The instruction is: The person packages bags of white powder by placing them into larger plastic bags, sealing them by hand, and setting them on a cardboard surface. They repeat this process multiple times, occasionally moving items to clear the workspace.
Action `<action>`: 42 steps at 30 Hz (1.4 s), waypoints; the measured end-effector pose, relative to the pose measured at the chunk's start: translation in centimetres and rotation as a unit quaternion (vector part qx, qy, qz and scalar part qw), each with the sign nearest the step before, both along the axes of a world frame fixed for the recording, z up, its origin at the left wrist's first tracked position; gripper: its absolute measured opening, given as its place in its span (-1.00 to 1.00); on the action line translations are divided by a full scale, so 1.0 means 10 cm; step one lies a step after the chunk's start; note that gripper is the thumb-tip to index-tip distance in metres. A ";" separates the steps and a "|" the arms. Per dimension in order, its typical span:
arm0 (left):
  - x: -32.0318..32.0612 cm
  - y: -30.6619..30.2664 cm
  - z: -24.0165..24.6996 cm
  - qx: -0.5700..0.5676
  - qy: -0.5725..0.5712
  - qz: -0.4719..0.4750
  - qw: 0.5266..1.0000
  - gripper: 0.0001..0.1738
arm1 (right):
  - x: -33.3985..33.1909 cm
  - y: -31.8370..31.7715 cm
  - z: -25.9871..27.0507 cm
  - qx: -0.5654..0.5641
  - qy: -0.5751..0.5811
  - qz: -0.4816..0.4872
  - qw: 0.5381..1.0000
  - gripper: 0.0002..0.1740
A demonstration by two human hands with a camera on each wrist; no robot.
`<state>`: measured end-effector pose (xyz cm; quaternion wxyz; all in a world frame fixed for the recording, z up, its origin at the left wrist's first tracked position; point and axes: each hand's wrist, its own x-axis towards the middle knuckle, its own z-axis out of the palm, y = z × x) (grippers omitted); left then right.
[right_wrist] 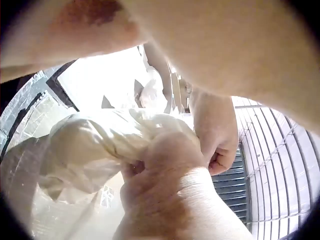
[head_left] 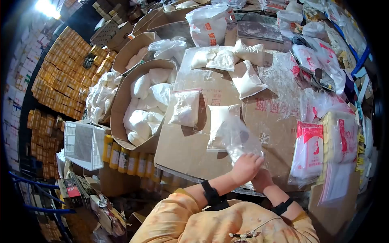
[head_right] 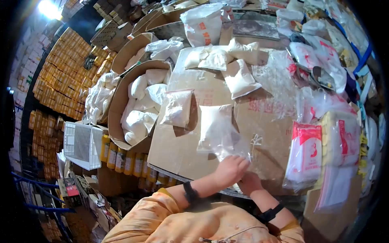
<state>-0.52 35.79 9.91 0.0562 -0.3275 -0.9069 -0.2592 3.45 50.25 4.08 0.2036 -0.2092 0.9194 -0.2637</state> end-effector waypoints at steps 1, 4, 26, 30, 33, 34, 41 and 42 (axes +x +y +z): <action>0.05 0.02 0.04 0.004 0.023 -0.022 0.999 -0.77 | -0.01 0.03 0.00 0.003 0.019 -0.001 1.000 -0.78; 0.14 0.01 0.10 -0.032 0.031 -0.073 0.996 -0.71 | 0.06 0.14 -0.20 -0.101 0.041 -0.089 0.990 -0.77; 0.00 -0.20 0.03 0.144 0.082 0.091 0.982 -0.74 | 0.01 0.18 0.76 -0.520 -0.067 -0.321 0.789 -0.92; -0.21 -0.16 0.01 0.378 -0.047 0.207 0.901 -0.76 | 0.10 0.22 0.88 -0.488 -0.060 -0.294 0.820 -0.92; -0.34 -0.16 -0.58 0.605 -0.258 0.178 0.732 -0.85 | 0.10 0.23 0.72 -0.519 -0.039 -0.247 0.818 -0.91; -0.31 -0.15 -0.57 0.626 -0.317 0.177 0.690 -0.86 | 0.11 0.23 0.73 -0.524 -0.063 -0.283 0.801 -0.91; 0.30 -0.10 -0.77 0.471 -0.381 0.273 0.747 -0.69 | -0.06 0.02 0.73 -0.306 -0.176 -0.456 0.817 -0.55; 0.37 -0.08 -1.12 0.474 -0.412 0.273 0.729 -0.72 | -0.06 0.13 0.54 -0.366 -0.235 -0.490 0.755 -0.56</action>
